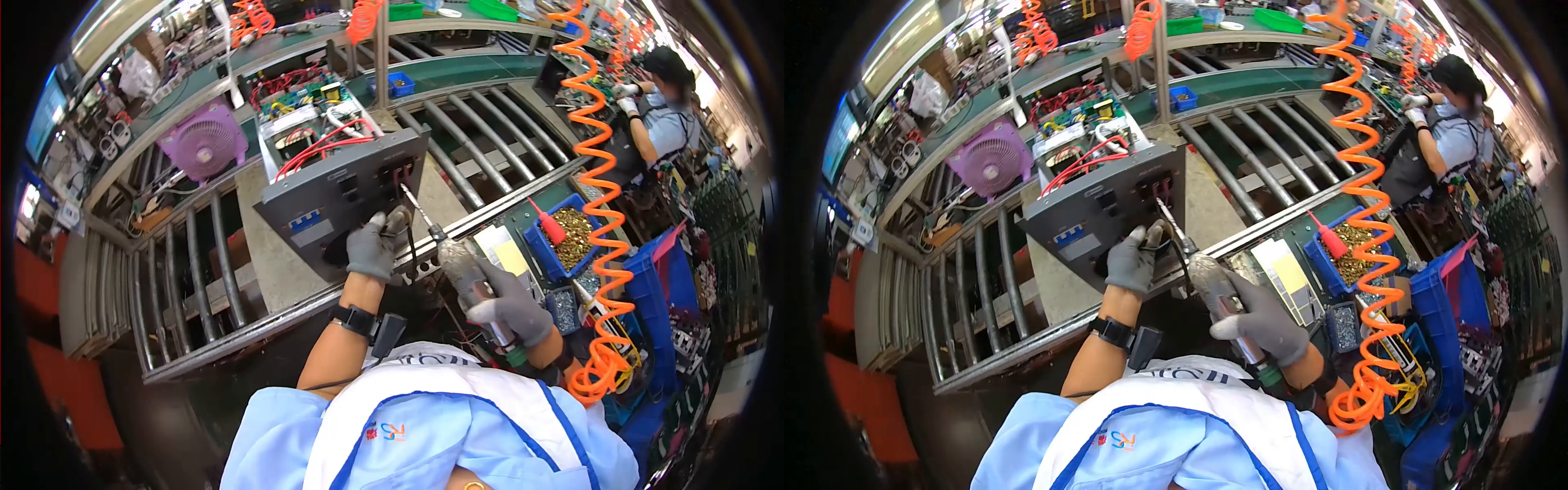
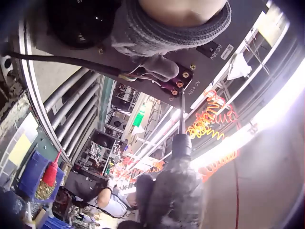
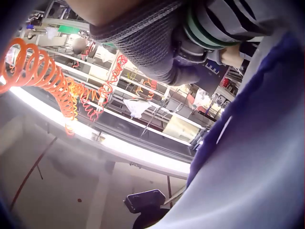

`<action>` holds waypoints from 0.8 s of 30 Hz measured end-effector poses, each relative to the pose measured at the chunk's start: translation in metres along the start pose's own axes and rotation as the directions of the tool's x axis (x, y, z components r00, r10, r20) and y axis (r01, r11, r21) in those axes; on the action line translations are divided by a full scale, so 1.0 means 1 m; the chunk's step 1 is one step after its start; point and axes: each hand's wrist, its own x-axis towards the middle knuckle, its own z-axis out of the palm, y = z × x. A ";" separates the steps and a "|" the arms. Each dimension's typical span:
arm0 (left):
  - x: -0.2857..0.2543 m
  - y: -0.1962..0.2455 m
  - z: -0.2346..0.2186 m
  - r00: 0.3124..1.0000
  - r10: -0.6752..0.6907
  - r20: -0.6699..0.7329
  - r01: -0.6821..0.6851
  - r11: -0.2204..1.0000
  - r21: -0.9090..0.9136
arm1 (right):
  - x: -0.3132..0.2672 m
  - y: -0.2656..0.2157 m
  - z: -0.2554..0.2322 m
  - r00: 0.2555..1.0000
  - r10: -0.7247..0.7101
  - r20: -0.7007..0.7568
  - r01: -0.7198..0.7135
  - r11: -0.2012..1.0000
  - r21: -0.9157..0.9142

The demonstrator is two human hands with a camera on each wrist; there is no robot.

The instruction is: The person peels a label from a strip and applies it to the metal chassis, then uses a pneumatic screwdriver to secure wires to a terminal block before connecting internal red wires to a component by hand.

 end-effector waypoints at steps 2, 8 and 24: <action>0.003 0.001 -0.003 0.998 -0.054 -0.038 0.053 0.998 -0.030 | -0.005 -0.003 0.001 0.998 0.042 0.046 -0.045 0.998 0.045; 0.006 0.004 0.001 0.956 -0.285 -0.074 0.227 0.875 -0.428 | -0.011 0.011 0.005 0.990 0.105 0.089 -0.128 0.943 0.306; 0.016 0.005 -0.007 0.974 -0.102 0.204 0.113 0.993 -0.046 | -0.012 -0.006 0.004 0.978 0.142 0.151 -0.175 0.958 0.227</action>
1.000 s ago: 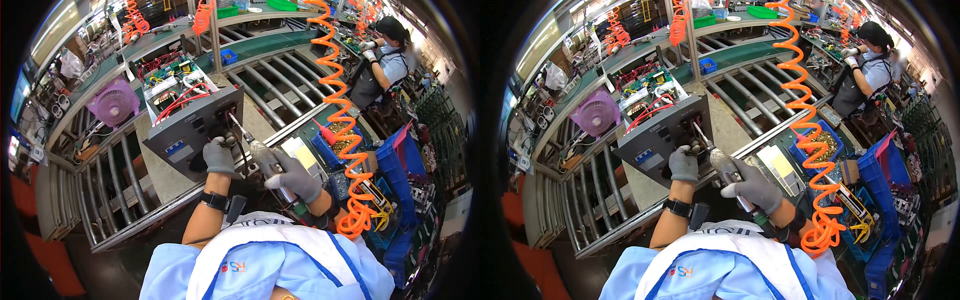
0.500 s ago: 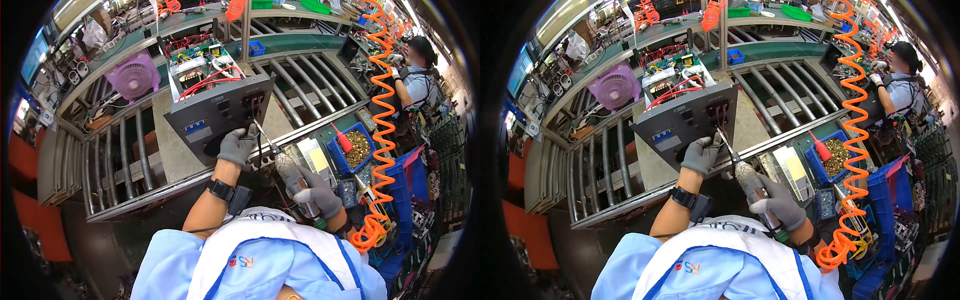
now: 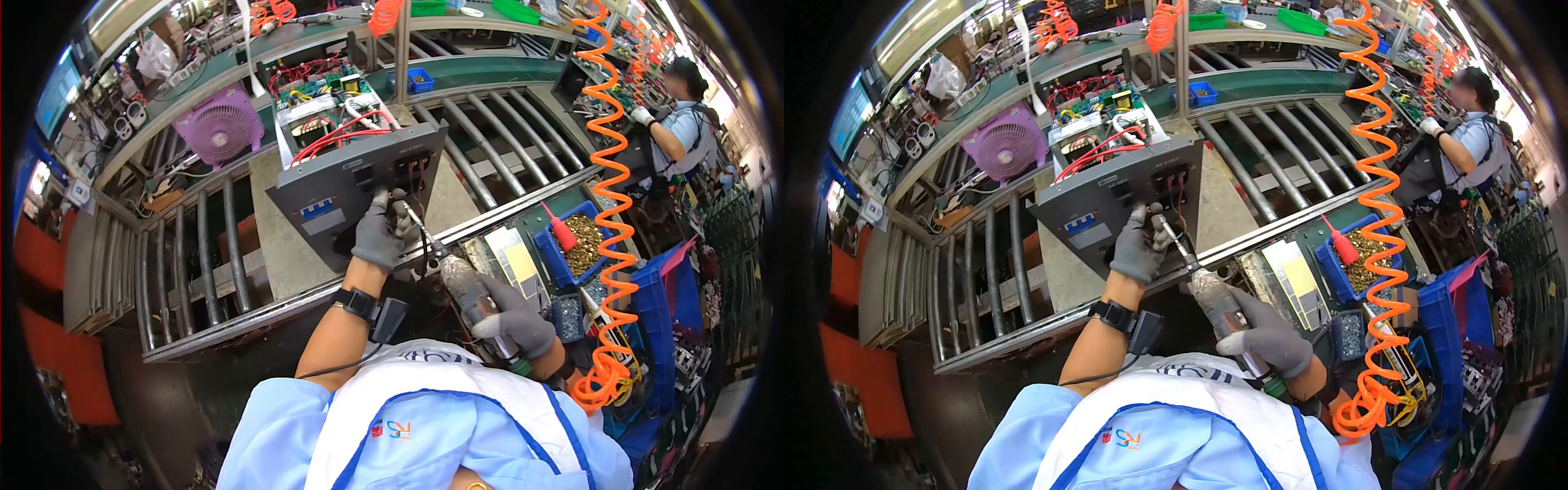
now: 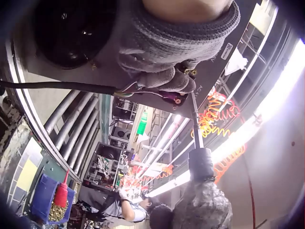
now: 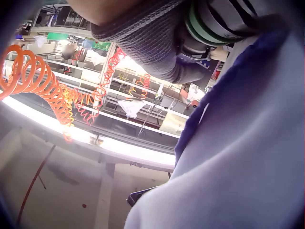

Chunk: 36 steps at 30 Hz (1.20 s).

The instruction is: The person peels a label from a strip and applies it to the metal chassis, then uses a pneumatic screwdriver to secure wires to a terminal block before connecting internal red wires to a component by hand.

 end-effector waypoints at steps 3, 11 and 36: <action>0.001 0.004 0.002 0.998 0.012 0.064 -0.022 0.987 0.157 | 0.004 0.006 -0.005 0.996 -0.045 0.073 0.045 0.999 0.004; -0.004 0.010 0.019 0.989 0.045 0.141 -0.105 0.885 0.454 | 0.009 0.008 -0.010 0.993 -0.060 0.097 0.063 0.998 -0.025; 0.016 0.004 0.007 0.950 -0.005 0.313 -0.101 0.942 0.321 | 0.032 0.034 -0.010 0.950 -0.303 0.073 0.301 0.953 0.028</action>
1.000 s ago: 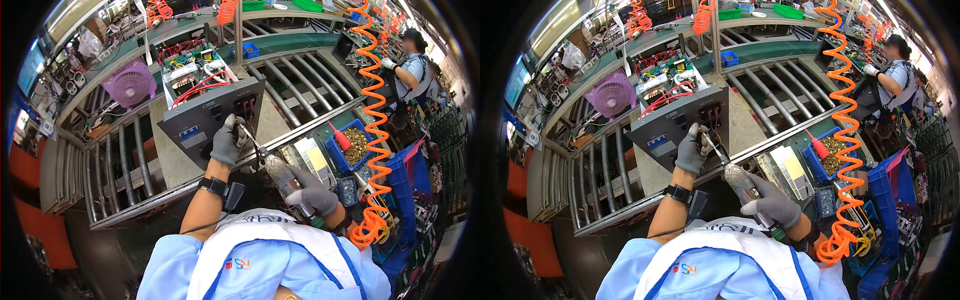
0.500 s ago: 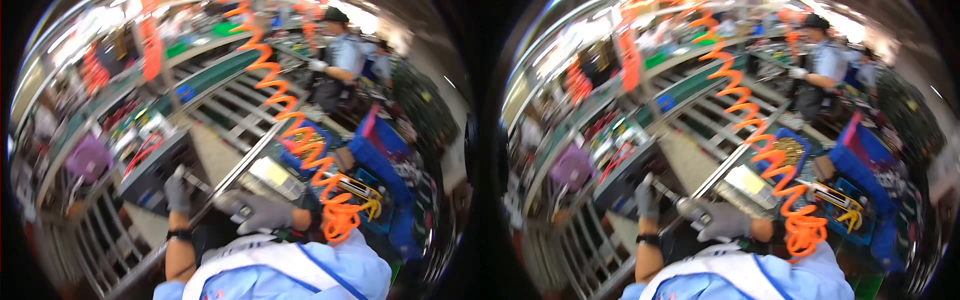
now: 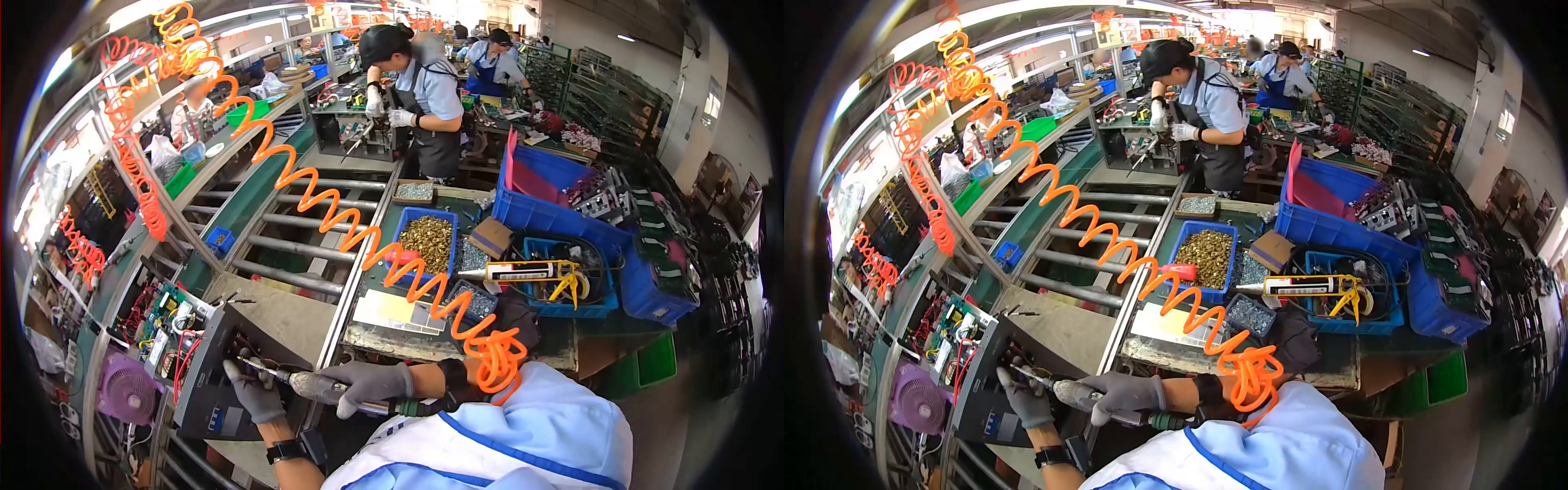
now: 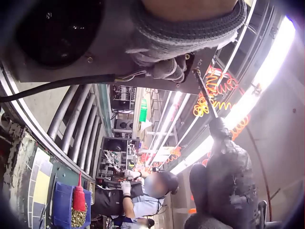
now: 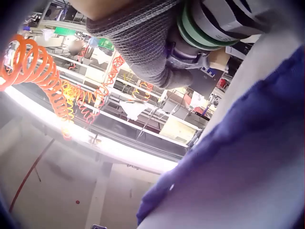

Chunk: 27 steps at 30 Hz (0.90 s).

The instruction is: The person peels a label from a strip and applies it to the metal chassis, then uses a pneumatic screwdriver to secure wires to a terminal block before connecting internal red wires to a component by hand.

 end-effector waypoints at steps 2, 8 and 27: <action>-0.010 0.001 0.025 0.982 0.141 -0.125 -0.145 0.989 -0.021 | 0.000 0.000 -0.003 1.000 -0.018 -0.011 0.017 0.999 -0.040; -0.010 -0.021 -0.042 0.978 0.182 -0.106 -0.208 0.913 -0.352 | -0.007 -0.007 -0.005 0.997 -0.068 -0.046 0.067 0.997 -0.030; -0.012 -0.015 -0.011 0.859 0.408 -0.310 -0.156 0.785 0.600 | -0.012 0.006 -0.015 0.987 -0.154 -0.040 0.142 0.965 -0.222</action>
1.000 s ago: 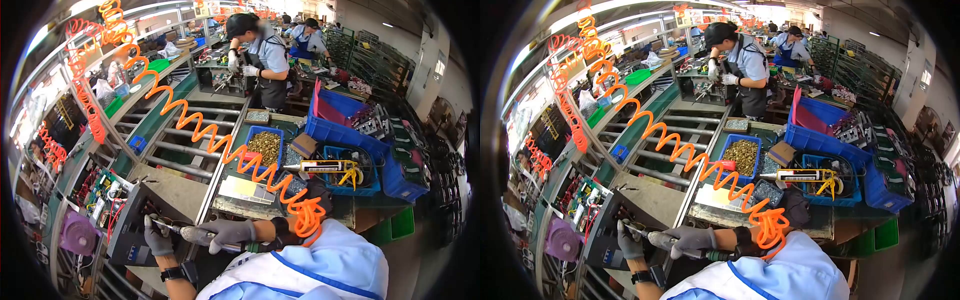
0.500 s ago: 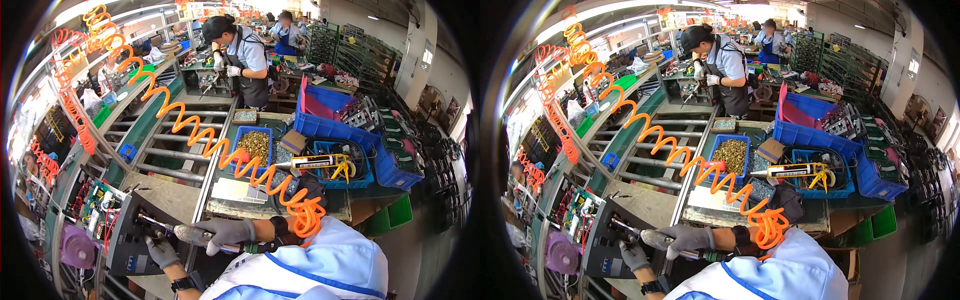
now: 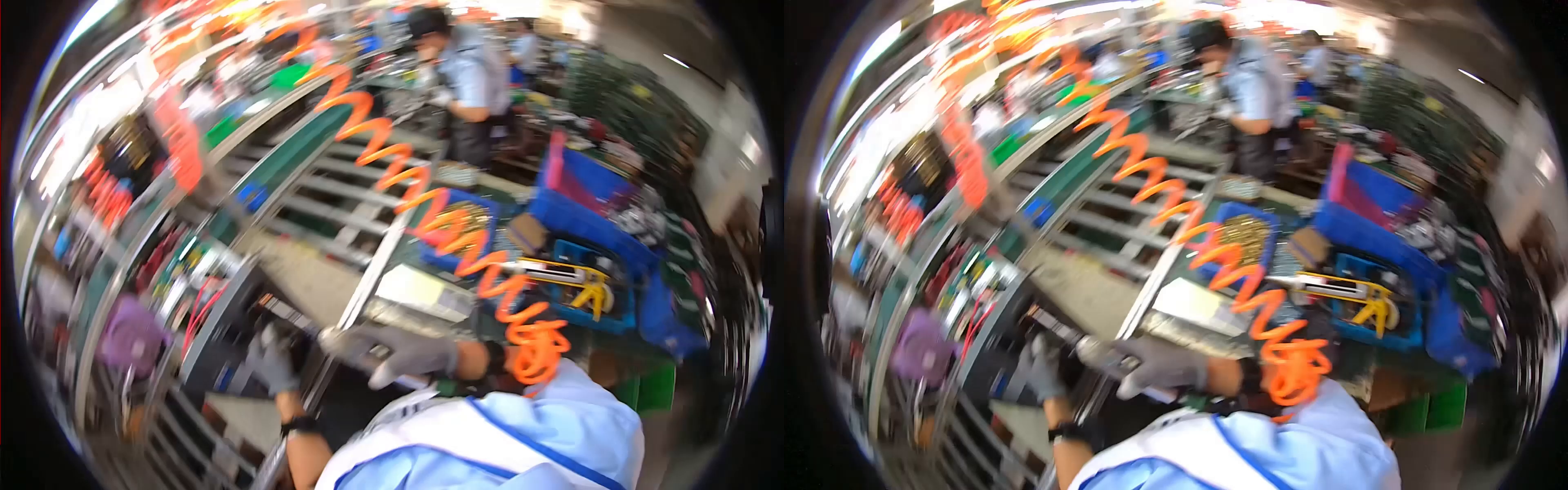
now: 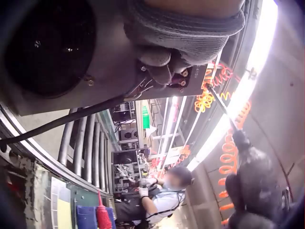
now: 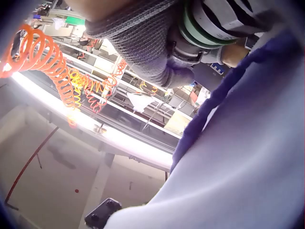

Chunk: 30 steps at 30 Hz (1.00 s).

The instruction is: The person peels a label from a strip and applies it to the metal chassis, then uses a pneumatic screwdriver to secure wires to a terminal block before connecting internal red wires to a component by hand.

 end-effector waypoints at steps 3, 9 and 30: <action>-0.001 0.032 0.005 0.968 -0.248 0.040 0.246 0.968 0.045 | -0.004 -0.062 0.010 0.962 0.264 0.070 -0.273 0.934 0.231; 0.016 0.016 -0.002 0.914 -0.282 0.291 0.313 0.948 -0.064 | 0.011 -0.048 0.006 0.955 0.288 0.074 -0.289 0.957 0.008; 0.008 0.030 0.022 0.885 -0.442 0.146 0.466 0.838 -0.283 | 0.027 -0.033 0.024 0.975 0.185 -0.125 -0.210 0.951 -0.226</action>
